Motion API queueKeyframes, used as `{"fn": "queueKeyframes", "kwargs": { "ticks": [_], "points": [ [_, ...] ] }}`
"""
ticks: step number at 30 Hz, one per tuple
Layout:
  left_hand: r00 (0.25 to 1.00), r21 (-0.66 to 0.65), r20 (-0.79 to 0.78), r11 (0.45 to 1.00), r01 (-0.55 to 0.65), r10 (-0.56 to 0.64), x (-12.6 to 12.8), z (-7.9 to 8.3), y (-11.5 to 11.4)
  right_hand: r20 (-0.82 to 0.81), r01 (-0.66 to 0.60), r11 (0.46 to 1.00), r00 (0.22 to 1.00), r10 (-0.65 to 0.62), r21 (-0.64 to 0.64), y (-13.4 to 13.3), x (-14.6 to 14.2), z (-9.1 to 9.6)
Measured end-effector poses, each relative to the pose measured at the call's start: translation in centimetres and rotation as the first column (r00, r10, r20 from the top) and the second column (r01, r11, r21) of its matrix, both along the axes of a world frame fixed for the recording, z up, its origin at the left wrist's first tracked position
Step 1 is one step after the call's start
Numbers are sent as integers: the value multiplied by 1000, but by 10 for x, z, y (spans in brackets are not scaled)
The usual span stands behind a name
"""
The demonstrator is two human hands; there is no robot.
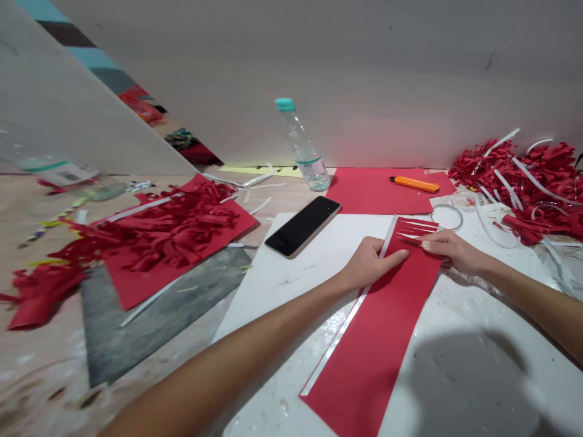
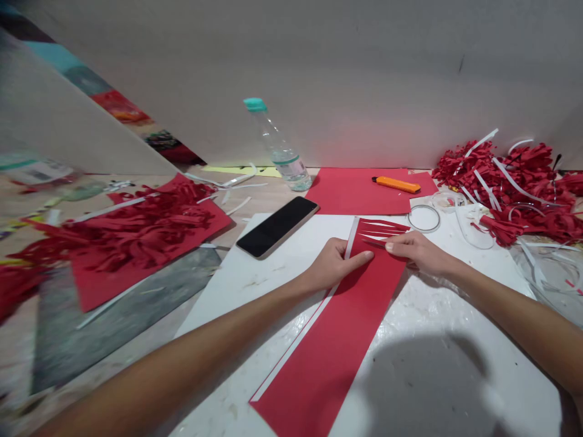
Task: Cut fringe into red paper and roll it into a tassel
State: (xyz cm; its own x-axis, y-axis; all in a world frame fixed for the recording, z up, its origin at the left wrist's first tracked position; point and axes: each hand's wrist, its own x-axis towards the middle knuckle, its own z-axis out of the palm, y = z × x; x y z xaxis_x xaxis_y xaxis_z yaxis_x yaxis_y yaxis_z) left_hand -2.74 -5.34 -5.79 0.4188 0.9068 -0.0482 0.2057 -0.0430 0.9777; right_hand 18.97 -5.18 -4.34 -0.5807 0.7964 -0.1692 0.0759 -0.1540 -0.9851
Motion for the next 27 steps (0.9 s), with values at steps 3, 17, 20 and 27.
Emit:
{"fn": "queueKeyframes", "kwargs": {
  "ticks": [3,17,20,27],
  "points": [
    [1000,5,-10,1000,2,-2,1,-1,-1,18,11,1000,1000,-11,0,-1,-2,0],
    [1000,-1,-19,1000,18,-18,3,0,-1,35,48,999,998,-48,-4,-2,-4,0],
    [1000,7,-19,1000,21,-21,3,-1,-2,24,61,998,998,-60,-25,-3,-5,0],
    [999,15,-24,1000,27,-26,2,-2,-1,13,99,994,995,-99,-53,-4,-6,0]
  ]
}}
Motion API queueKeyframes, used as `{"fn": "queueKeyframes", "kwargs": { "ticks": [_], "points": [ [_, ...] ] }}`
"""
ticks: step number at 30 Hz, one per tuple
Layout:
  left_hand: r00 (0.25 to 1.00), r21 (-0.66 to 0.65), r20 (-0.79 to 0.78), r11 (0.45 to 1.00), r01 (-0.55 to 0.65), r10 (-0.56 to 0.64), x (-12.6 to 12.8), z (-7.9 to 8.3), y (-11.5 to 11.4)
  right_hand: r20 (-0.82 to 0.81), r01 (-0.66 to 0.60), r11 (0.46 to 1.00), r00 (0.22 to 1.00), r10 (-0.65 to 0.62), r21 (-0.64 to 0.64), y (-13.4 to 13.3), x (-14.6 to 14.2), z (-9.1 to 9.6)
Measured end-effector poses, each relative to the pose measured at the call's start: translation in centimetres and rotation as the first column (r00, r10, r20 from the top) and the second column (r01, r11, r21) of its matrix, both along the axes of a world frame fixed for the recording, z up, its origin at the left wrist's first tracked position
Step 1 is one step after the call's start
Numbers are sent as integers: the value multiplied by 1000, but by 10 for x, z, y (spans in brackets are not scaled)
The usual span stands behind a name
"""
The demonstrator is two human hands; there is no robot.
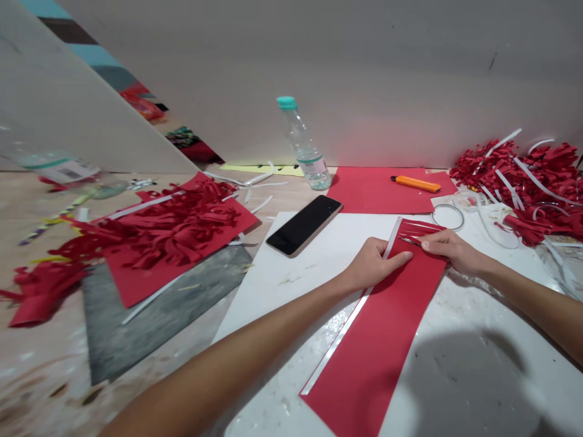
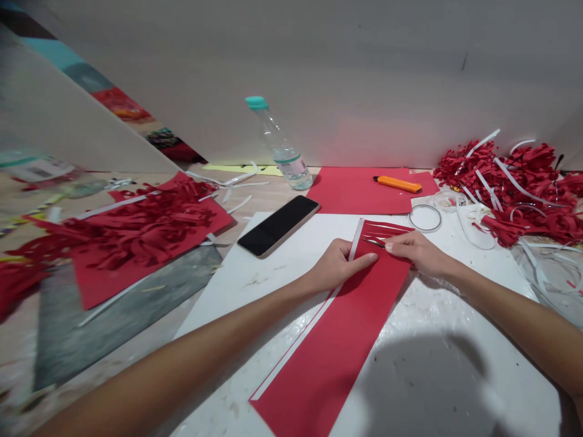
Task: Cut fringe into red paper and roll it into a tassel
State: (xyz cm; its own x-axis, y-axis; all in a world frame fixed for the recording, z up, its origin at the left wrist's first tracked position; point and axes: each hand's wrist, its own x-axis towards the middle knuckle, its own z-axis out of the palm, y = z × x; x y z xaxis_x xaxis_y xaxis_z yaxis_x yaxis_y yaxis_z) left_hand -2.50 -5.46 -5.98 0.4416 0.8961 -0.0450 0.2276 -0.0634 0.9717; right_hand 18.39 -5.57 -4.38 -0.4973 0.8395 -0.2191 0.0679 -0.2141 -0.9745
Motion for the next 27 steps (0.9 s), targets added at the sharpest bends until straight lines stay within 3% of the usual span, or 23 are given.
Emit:
{"fn": "queueKeyframes", "kwargs": {
  "ticks": [7,13,21,27],
  "points": [
    [1000,4,-2,1000,-14,14,1,1,-1,-27,24,1000,999,-24,-15,0,-2,1],
    [999,-43,36,999,-31,33,-2,3,0,-46,-50,999,998,49,-11,3,3,0],
    [978,-130,81,975,-182,193,-14,3,8,-58,-77,997,995,76,-8,13,28,-5],
    [965,-80,13,963,-259,261,-12,2,10,-19,-63,998,998,62,-16,17,36,-5]
  ]
}}
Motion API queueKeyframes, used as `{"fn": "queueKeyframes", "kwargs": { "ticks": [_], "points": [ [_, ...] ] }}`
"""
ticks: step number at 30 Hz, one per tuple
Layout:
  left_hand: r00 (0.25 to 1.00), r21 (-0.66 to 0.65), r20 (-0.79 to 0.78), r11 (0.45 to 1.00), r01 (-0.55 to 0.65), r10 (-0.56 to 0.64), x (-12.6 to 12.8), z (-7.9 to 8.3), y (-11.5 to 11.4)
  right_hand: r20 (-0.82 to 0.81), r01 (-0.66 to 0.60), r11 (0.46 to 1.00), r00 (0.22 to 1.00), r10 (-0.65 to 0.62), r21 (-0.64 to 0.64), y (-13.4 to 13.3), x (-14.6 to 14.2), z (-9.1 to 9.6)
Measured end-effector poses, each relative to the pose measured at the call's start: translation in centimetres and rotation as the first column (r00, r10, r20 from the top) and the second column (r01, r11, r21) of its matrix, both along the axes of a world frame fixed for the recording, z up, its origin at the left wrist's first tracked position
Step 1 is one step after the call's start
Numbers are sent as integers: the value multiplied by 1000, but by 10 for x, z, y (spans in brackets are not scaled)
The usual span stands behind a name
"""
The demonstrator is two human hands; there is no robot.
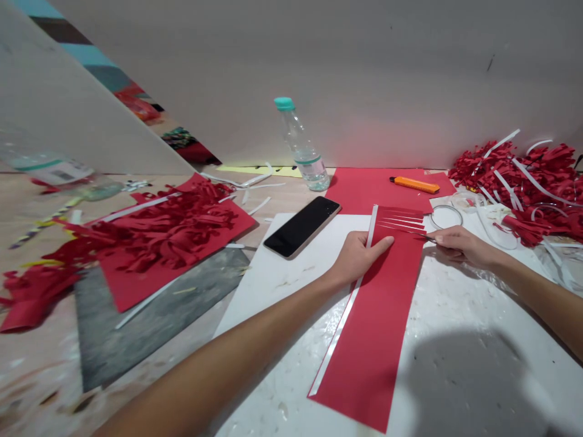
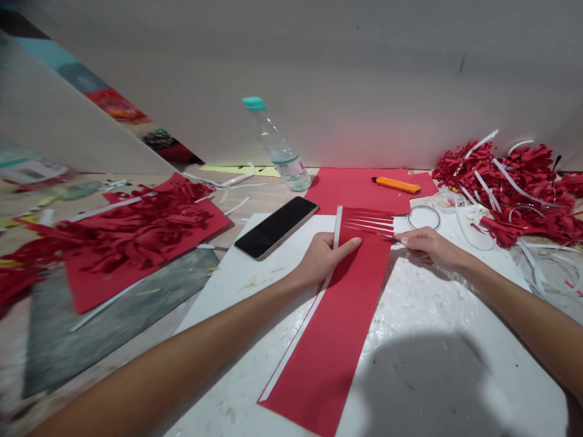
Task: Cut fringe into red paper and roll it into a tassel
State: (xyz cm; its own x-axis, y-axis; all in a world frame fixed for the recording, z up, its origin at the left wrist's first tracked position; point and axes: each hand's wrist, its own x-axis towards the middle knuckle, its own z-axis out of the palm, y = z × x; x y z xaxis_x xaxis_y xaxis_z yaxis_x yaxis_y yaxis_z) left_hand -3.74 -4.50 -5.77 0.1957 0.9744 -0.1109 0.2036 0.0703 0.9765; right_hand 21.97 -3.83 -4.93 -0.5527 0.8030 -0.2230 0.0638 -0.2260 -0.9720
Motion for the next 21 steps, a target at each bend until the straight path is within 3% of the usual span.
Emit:
{"fn": "queueKeyframes", "kwargs": {
  "ticks": [21],
  "points": [
    [999,3,33,1000,10,-10,0,-2,-1,108,-52,997,993,45,62,-3,-6,8]
  ]
}}
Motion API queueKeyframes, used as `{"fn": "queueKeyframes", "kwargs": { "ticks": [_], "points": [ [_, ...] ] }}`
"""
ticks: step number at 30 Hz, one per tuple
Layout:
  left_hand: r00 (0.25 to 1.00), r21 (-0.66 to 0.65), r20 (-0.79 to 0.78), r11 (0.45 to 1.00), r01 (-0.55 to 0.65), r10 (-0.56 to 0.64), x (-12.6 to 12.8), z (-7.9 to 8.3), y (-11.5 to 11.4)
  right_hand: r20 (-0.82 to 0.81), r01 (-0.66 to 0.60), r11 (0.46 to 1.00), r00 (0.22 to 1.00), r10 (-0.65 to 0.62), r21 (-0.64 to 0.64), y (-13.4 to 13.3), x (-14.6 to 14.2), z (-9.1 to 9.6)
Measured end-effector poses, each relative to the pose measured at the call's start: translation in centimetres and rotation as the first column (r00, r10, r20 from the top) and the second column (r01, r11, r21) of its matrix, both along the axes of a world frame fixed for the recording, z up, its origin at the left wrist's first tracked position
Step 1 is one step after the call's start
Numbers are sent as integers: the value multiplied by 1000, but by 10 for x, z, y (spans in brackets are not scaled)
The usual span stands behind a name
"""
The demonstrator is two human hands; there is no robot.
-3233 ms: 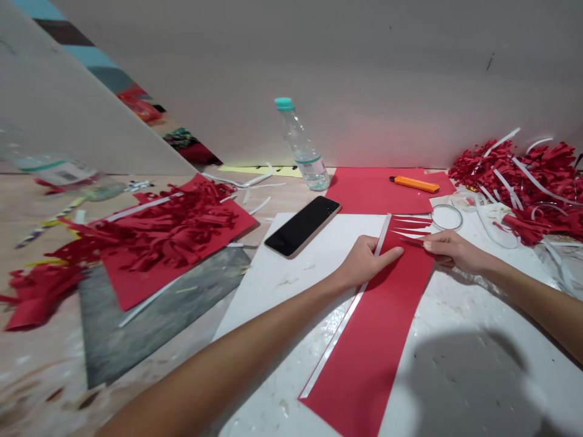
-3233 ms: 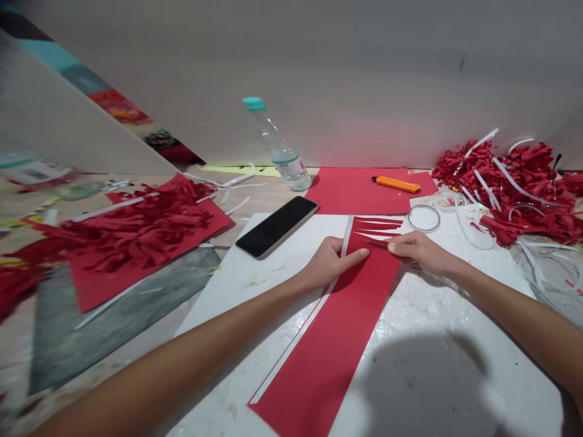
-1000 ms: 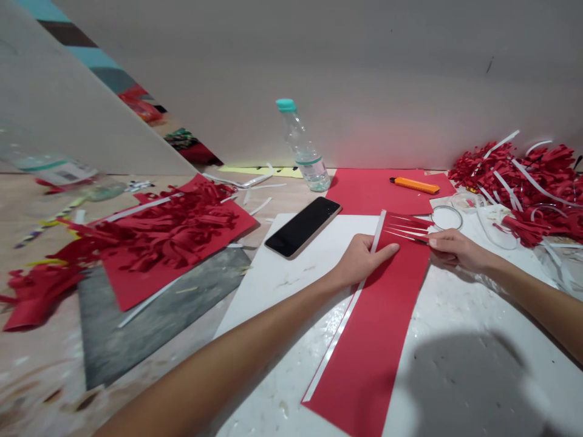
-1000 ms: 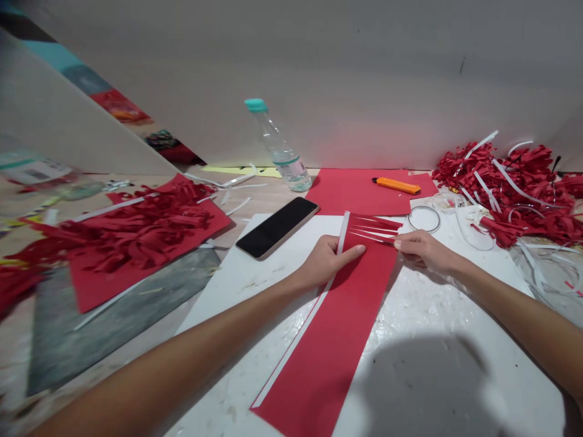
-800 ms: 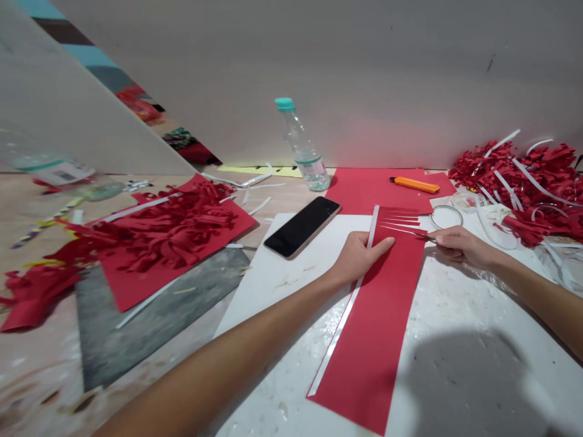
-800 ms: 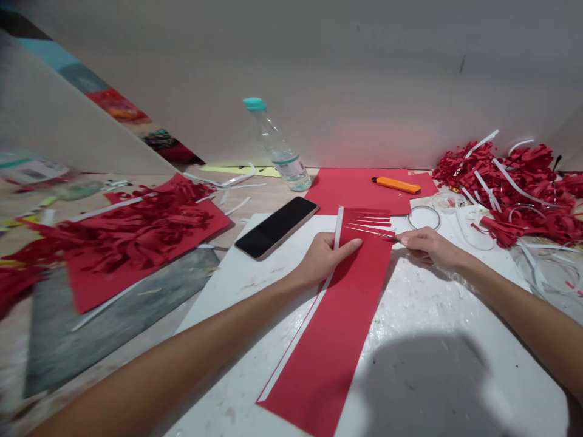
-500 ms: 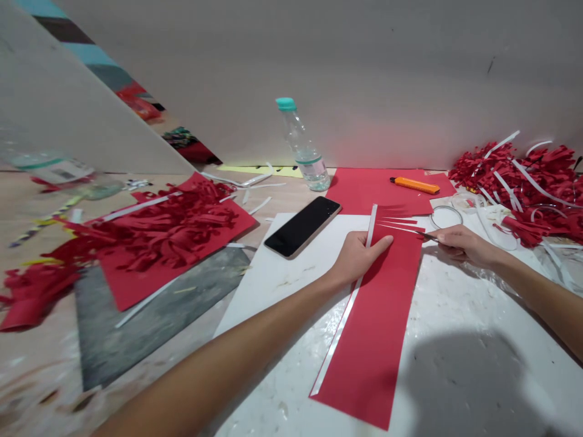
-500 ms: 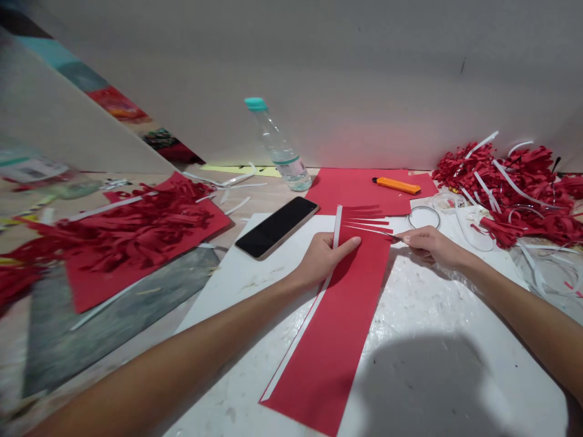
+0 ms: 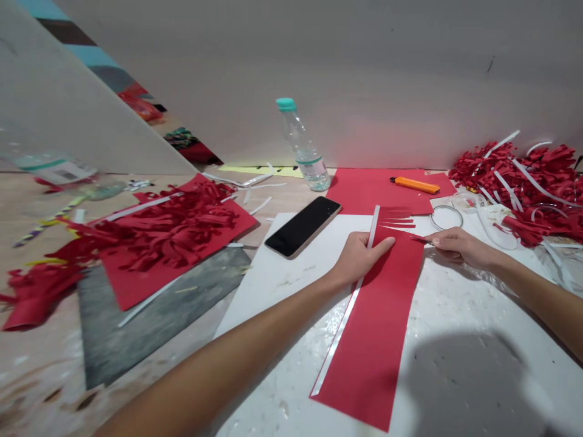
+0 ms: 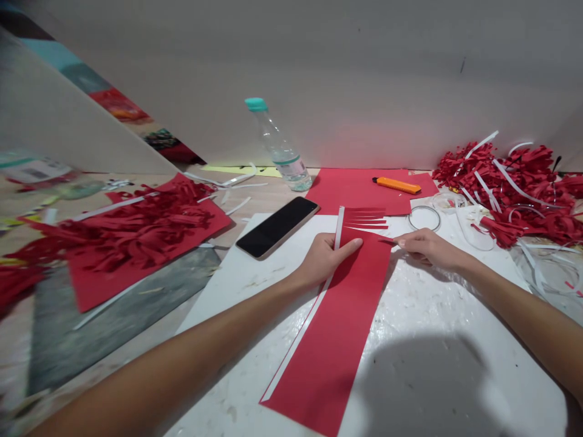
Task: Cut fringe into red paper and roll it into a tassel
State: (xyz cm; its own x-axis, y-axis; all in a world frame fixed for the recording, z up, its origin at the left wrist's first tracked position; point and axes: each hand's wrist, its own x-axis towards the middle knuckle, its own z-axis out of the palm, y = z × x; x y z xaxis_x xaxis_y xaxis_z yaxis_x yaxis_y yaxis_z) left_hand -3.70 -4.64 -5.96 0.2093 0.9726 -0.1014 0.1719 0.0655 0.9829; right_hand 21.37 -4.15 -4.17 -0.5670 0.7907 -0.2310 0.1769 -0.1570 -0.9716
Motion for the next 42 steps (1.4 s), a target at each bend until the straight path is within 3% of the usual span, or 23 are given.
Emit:
{"fn": "queueKeyframes", "kwargs": {
  "ticks": [15,25,42],
  "points": [
    [997,18,-74,999,-33,34,0,-1,1,15,-17,1000,1000,17,2,1,3,-2],
    [1000,3,-10,1000,-13,13,1,2,-1,6,-12,1000,1000,12,-11,1,2,-1],
    [998,72,-46,996,55,-52,2,-1,-2,-30,-8,1000,1000,7,-23,-3,-8,1]
  ]
}}
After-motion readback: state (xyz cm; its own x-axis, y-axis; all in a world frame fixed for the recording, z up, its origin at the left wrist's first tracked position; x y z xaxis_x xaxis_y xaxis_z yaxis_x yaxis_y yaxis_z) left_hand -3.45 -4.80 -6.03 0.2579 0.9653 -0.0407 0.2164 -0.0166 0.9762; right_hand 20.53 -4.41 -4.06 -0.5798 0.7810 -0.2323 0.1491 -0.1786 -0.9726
